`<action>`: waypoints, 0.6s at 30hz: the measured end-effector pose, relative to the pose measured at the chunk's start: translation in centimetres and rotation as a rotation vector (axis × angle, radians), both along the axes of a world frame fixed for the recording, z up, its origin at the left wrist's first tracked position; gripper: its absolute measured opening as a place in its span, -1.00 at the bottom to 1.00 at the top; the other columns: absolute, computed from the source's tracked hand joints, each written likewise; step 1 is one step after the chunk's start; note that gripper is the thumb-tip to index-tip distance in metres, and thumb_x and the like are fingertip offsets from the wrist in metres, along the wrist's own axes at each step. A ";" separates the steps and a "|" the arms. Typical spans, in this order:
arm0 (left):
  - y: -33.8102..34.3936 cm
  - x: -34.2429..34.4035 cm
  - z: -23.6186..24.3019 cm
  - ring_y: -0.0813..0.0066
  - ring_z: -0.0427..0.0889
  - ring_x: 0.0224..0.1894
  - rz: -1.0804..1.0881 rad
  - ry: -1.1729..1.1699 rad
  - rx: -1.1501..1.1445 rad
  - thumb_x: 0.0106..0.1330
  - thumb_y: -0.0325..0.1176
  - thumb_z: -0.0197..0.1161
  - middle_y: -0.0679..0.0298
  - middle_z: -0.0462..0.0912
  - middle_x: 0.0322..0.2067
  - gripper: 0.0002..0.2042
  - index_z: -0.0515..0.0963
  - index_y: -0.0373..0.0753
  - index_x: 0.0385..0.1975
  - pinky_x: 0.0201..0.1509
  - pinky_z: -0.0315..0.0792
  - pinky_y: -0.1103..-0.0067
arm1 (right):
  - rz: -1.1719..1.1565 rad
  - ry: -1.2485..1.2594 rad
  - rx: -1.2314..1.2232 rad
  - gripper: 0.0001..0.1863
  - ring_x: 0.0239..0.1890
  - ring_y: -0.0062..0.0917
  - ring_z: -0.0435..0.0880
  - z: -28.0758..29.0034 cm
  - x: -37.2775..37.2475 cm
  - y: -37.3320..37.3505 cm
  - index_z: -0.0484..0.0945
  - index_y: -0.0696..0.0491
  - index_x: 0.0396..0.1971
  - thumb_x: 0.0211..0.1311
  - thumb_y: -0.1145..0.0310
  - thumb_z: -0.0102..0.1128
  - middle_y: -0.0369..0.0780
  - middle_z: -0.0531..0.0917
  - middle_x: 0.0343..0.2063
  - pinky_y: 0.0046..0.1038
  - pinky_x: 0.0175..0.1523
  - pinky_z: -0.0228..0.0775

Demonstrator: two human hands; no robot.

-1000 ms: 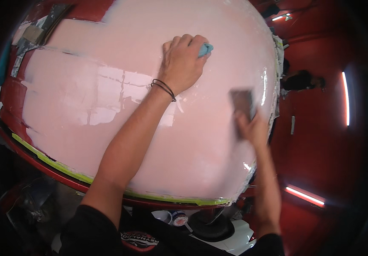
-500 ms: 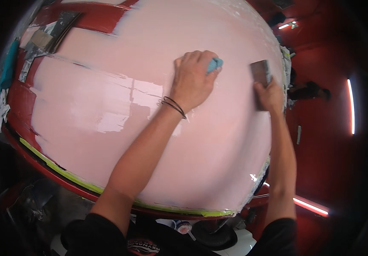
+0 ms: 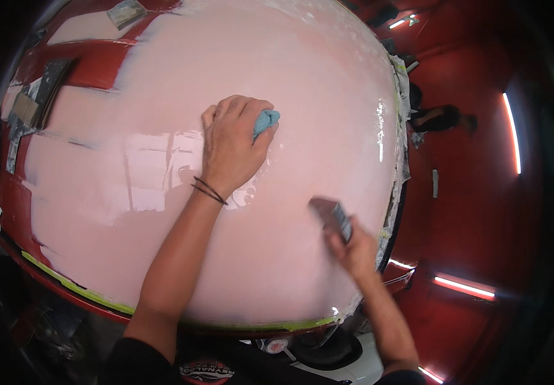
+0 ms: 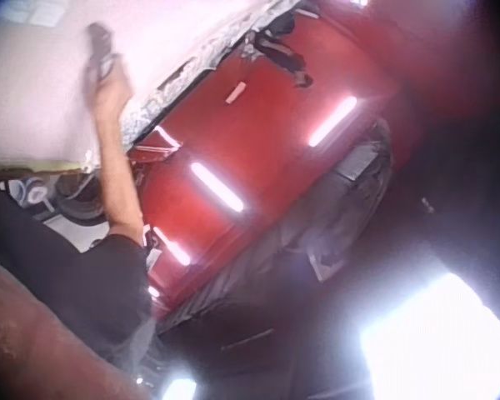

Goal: The person sands the roof of a car using a sanding block, occasionally wiping the surface with a cloth and rinsing the cloth in a bucket of water.

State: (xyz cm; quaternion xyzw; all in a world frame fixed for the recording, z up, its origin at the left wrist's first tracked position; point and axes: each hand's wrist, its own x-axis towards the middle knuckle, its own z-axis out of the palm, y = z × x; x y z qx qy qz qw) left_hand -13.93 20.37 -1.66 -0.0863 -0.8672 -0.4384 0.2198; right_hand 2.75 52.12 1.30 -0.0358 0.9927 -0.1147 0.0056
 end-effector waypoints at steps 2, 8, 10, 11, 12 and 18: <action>-0.4 0.3 0.1 0.16 0.56 0.30 -0.010 -0.048 -0.016 0.36 -0.32 0.42 0.24 0.72 0.04 -0.72 0.68 -0.11 0.05 0.45 0.18 0.21 | -0.220 -0.020 0.173 -0.16 -0.29 0.05 0.86 -1.3 -8.2 3.2 0.56 0.19 0.32 0.30 -0.21 0.46 0.08 0.82 -0.33 -0.05 -0.16 0.70; 0.6 -0.2 0.8 0.13 0.56 0.33 -0.077 -0.029 -0.028 0.36 -0.33 0.41 0.19 0.72 0.03 -0.72 0.68 -0.13 0.04 0.49 0.16 0.20 | -0.311 0.157 0.284 -0.13 0.14 0.14 0.76 -0.5 -29.5 17.4 0.52 0.21 0.35 0.20 -0.09 0.53 0.20 0.78 0.03 0.01 0.27 0.57; 0.6 -0.4 0.5 0.11 0.57 0.33 -0.080 -0.004 -0.040 0.37 -0.32 0.41 0.17 0.73 0.04 -0.72 0.68 -0.14 0.05 0.51 0.16 0.19 | -0.264 0.143 0.265 -0.13 0.14 0.14 0.75 -1.8 -29.4 19.0 0.53 0.22 0.35 0.21 -0.10 0.52 0.21 0.77 0.03 0.00 0.27 0.57; 0.7 -0.5 0.5 0.10 0.58 0.32 -0.074 0.011 -0.038 0.37 -0.31 0.41 0.16 0.73 0.05 -0.72 0.68 -0.14 0.05 0.52 0.16 0.19 | -0.234 0.140 0.262 -0.13 0.14 0.15 0.75 -1.2 -29.3 19.8 0.53 0.22 0.34 0.21 -0.11 0.51 0.21 0.77 0.03 0.00 0.27 0.57; 0.1 -0.8 0.5 0.09 0.58 0.33 -0.054 0.017 -0.063 0.38 -0.31 0.41 0.15 0.73 0.06 -0.72 0.68 -0.14 0.05 0.53 0.16 0.18 | -0.203 0.108 0.219 -0.11 0.13 0.17 0.75 -1.2 -27.4 17.1 0.51 0.25 0.36 0.23 -0.13 0.49 0.24 0.77 0.02 0.00 0.26 0.58; -0.2 -0.1 -0.4 0.08 0.57 0.34 -0.003 0.019 -0.125 0.35 -0.33 0.40 0.17 0.72 0.05 -0.73 0.67 -0.13 0.03 0.53 0.15 0.12 | -0.119 -0.068 0.075 -0.16 -0.19 0.09 0.86 -1.3 -2.8 6.9 0.56 0.22 0.31 0.30 -0.19 0.46 0.15 0.81 -0.31 -0.07 -0.03 0.71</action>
